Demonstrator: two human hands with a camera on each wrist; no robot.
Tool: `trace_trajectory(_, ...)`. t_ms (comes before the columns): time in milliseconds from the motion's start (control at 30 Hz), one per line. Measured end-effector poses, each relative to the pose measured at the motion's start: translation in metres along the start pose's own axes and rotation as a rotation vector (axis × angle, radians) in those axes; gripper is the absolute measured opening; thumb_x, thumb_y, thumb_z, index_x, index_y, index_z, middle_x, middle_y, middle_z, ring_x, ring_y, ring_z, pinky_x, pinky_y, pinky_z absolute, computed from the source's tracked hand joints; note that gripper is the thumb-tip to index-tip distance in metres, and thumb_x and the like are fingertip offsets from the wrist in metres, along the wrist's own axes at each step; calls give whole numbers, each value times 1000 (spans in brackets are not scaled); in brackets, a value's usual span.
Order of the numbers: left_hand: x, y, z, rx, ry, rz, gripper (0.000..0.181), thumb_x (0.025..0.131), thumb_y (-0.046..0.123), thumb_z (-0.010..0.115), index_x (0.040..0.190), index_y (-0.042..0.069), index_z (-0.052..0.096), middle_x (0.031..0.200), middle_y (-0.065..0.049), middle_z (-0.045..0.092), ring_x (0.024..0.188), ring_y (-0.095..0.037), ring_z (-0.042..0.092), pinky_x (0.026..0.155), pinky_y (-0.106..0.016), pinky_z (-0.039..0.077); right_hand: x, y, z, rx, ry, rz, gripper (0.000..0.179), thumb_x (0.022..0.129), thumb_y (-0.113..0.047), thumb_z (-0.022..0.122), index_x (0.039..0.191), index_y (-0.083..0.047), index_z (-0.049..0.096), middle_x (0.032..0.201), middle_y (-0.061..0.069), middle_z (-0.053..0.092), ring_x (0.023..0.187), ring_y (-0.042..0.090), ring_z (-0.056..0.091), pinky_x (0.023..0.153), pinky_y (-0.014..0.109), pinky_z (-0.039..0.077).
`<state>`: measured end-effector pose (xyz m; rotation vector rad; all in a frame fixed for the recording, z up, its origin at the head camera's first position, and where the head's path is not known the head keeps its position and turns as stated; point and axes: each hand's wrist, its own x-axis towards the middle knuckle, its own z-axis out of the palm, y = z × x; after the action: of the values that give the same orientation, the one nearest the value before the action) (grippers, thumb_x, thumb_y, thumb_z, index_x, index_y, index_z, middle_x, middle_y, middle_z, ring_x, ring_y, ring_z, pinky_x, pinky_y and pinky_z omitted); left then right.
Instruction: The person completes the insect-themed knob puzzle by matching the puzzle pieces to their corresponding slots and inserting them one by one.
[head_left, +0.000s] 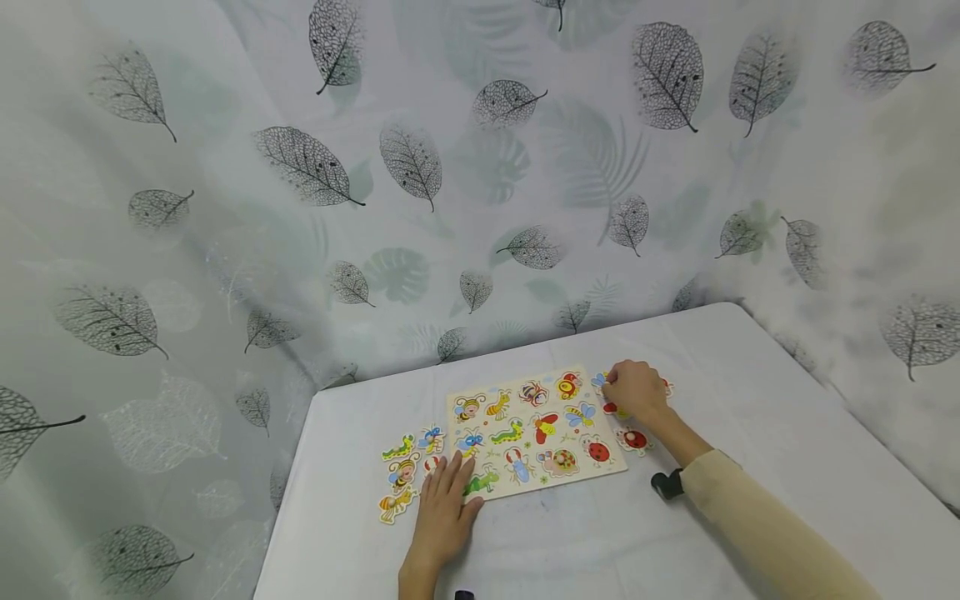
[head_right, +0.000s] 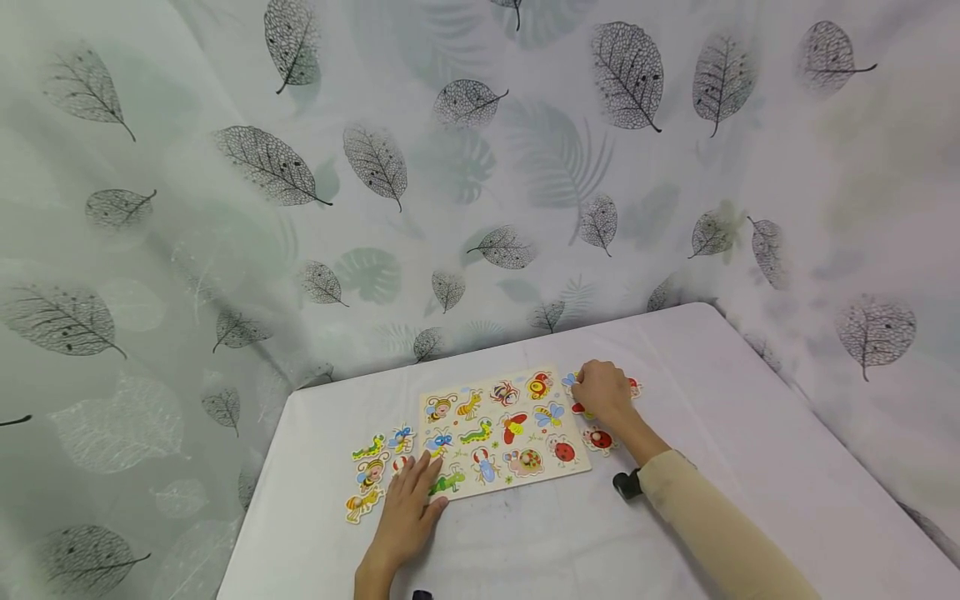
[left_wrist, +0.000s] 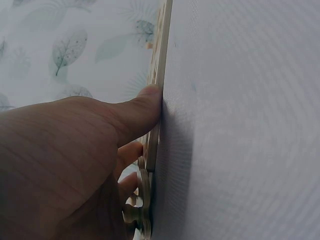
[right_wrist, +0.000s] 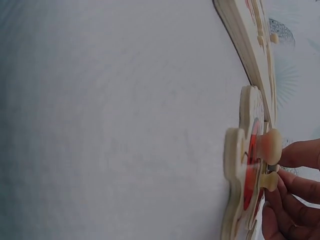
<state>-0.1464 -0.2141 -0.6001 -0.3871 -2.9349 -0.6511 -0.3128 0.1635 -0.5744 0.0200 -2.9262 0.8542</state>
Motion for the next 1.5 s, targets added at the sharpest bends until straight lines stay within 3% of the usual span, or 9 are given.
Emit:
trace_trajectory(433,-3,0,3,-7,82,49,58,96,31,67,149,14,49,156,-17,40,144,-47,30,113,-70,22,1,2,2,25,24,-13,14,87,-15,72,87,-2,74,64,0,63,53,16,55,44,27,46)
trace_trajectory(667,-2,-5,9,13,70,21,60,97,36,65,152,18,47,160,-11,37,148,-41,27,117,-65,20,2,3,2,23,26,-4,15,88,-15,71,88,-1,75,65,1,64,54,16,55,45,28,46)
trace_trajectory(900,-2,-2,6,-4,67,31,61,97,35,65,152,17,46,159,-15,38,146,-44,27,115,-68,20,2,4,3,30,32,-15,15,87,-15,71,88,0,75,65,1,64,54,16,55,45,27,46)
trace_trajectory(1133,-1,1,2,-4,17,-15,60,99,35,63,154,19,44,162,-11,34,150,-39,23,119,-64,15,2,4,3,35,32,-18,16,87,-15,70,87,0,75,65,2,64,54,16,55,44,26,46)
trace_trajectory(1300,-2,-2,7,-4,75,28,60,97,35,65,152,18,47,159,-13,38,147,-43,27,116,-67,19,1,2,3,38,38,-12,15,87,-15,71,86,0,74,64,2,63,53,16,55,42,27,44)
trace_trajectory(1500,-2,-6,10,-17,86,34,60,97,36,65,152,18,47,160,-12,38,147,-42,27,116,-67,19,1,2,3,48,43,-13,15,87,-15,71,86,0,75,64,2,64,53,16,55,43,27,46)
